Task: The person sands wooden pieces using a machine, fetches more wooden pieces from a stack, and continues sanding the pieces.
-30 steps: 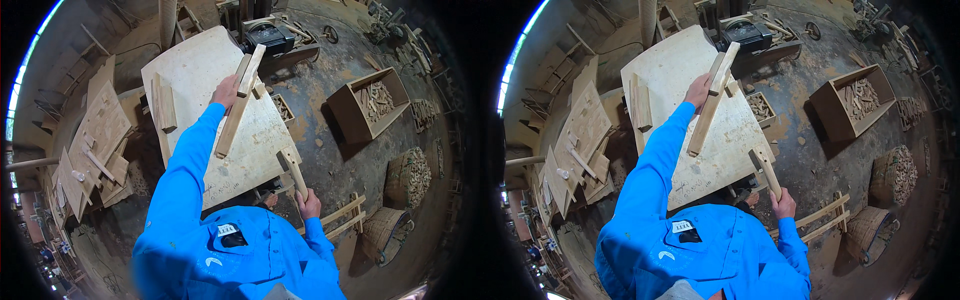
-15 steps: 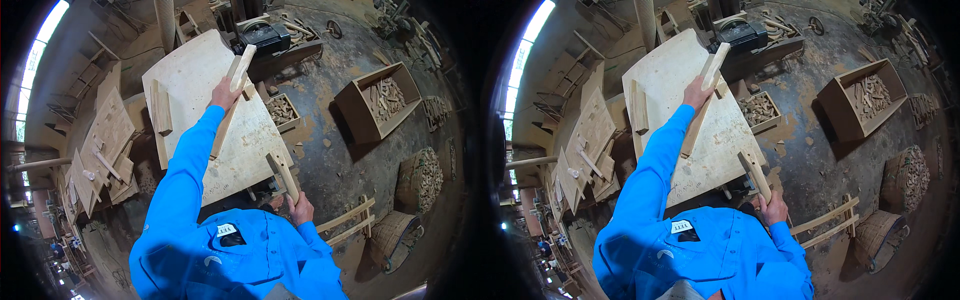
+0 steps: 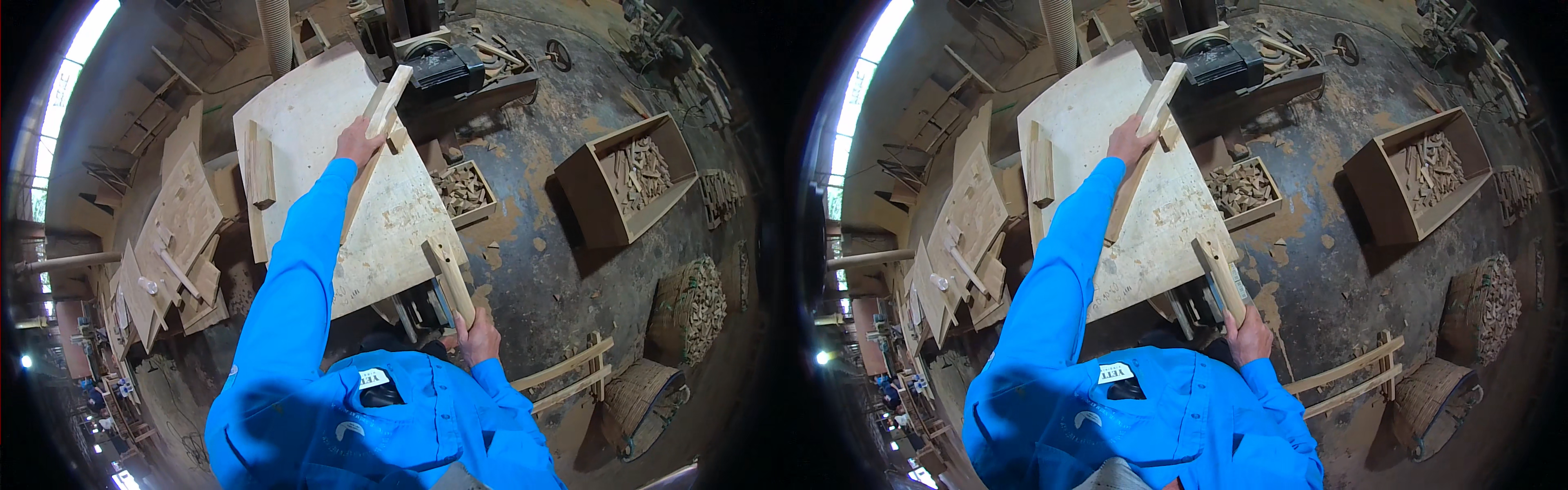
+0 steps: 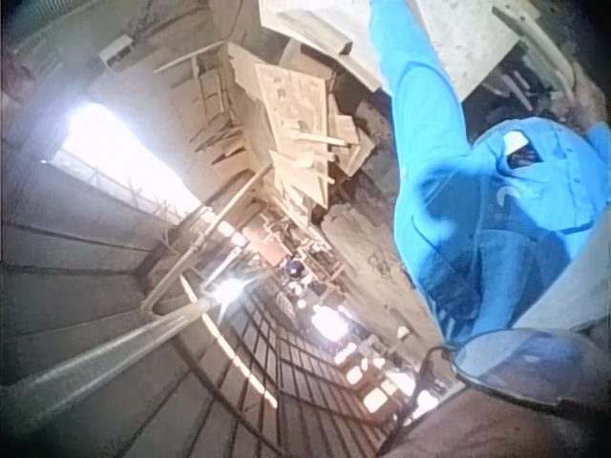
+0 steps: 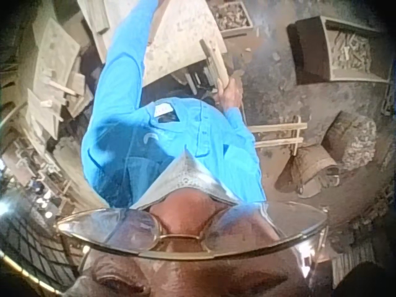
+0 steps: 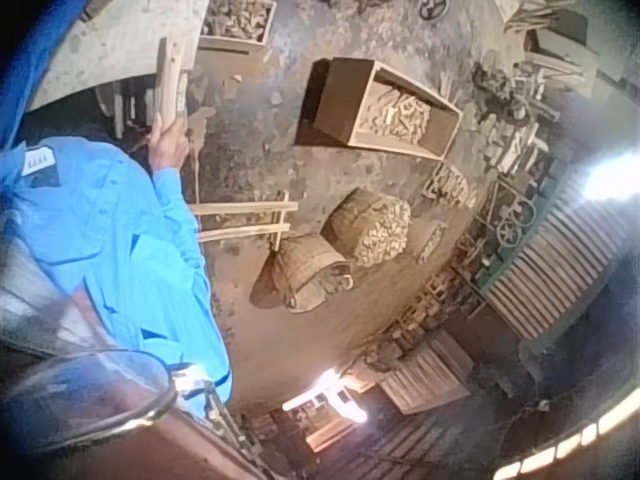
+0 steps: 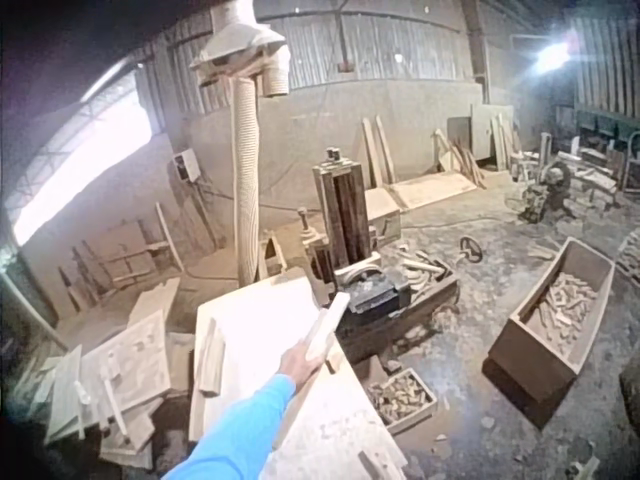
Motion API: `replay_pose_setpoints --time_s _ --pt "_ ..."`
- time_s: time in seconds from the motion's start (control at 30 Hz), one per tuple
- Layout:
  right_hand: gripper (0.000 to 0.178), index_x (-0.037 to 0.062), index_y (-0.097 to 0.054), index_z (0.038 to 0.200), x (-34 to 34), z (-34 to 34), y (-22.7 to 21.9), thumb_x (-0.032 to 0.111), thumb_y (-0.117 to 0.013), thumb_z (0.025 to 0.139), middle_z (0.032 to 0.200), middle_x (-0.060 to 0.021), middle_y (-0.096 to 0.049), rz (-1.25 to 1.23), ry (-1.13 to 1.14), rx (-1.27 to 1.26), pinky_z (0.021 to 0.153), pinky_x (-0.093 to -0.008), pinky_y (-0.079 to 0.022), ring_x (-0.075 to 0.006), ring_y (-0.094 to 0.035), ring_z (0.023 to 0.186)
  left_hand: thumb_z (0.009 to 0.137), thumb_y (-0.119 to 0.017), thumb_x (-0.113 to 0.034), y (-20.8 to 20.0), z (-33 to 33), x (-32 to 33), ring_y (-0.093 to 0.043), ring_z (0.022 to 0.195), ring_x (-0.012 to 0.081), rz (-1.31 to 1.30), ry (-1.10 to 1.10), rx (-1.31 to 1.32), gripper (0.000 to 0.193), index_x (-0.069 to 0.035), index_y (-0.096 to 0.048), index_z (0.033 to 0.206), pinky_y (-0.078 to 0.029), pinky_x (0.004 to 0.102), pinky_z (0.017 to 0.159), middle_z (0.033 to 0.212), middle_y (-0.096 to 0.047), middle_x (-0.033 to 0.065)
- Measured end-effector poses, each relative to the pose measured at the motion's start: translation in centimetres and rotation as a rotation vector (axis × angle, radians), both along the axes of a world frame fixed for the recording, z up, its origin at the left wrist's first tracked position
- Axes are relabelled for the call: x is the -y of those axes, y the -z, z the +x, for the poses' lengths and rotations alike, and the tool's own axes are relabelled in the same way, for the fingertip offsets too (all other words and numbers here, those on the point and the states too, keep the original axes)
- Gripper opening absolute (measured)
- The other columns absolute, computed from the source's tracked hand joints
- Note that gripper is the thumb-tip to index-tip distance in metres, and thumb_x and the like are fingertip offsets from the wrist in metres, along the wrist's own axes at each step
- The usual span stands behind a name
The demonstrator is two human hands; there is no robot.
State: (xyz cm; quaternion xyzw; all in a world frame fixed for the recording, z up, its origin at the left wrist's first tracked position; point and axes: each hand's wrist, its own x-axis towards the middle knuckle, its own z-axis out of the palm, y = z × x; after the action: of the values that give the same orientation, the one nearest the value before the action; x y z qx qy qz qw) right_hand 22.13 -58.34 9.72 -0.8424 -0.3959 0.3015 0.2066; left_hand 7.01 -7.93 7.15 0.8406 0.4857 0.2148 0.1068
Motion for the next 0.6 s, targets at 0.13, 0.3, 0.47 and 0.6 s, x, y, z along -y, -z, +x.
replay_pose_setpoints --time_s 0.13,0.3,0.47,0.6 --pt "0.043 0.0039 -0.063 0.108 -3.3 -0.8 -0.4 0.046 -0.068 0.099 0.093 -0.0293 -0.072 0.036 0.001 0.047 0.075 -0.0592 -0.054 -0.0513 -0.07 0.086 0.091 -0.073 -0.049 -1.6 0.0 -3.0 -0.068 0.114 0.0428 -0.093 -0.002 0.01 0.064 -0.002 -0.064 0.134 -0.053 0.0504 0.1 0.128 -0.069 0.0225" --pt "0.044 0.0042 -0.063 0.11 -4.9 -0.9 0.4 0.047 -0.067 0.1 0.093 -0.0296 -0.072 0.004 -0.021 0.111 0.075 -0.0591 -0.055 -0.0515 -0.07 0.087 0.091 -0.074 -0.046 -1.6 -0.1 -4.6 -0.068 0.113 0.0428 -0.173 -0.014 0.065 0.061 -0.001 -0.065 0.13 -0.053 0.0508 0.099 0.124 -0.069 0.0243" --pt "0.043 0.0041 -0.064 0.112 -5.6 -0.9 0.4 0.046 -0.066 0.101 0.093 -0.0285 -0.073 0.033 -0.002 0.16 0.077 -0.0573 -0.055 -0.0504 -0.071 0.09 0.088 -0.079 -0.042 -1.6 0.5 -5.7 -0.068 0.114 0.0422 -0.194 -0.009 -0.002 0.063 0.006 -0.065 0.127 -0.055 0.0493 0.101 0.127 -0.065 0.0237" --pt "0.044 0.0036 -0.065 0.11 -5.1 -0.5 0.9 0.046 -0.067 0.101 0.089 -0.0269 -0.073 0.052 0.011 0.189 0.076 -0.0554 -0.056 -0.0491 -0.072 0.088 0.087 -0.08 -0.042 -1.3 1.0 -5.2 -0.068 0.115 0.0422 -0.155 0.003 0.033 0.064 0.007 -0.065 0.126 -0.055 0.049 0.102 0.127 -0.065 0.0243"
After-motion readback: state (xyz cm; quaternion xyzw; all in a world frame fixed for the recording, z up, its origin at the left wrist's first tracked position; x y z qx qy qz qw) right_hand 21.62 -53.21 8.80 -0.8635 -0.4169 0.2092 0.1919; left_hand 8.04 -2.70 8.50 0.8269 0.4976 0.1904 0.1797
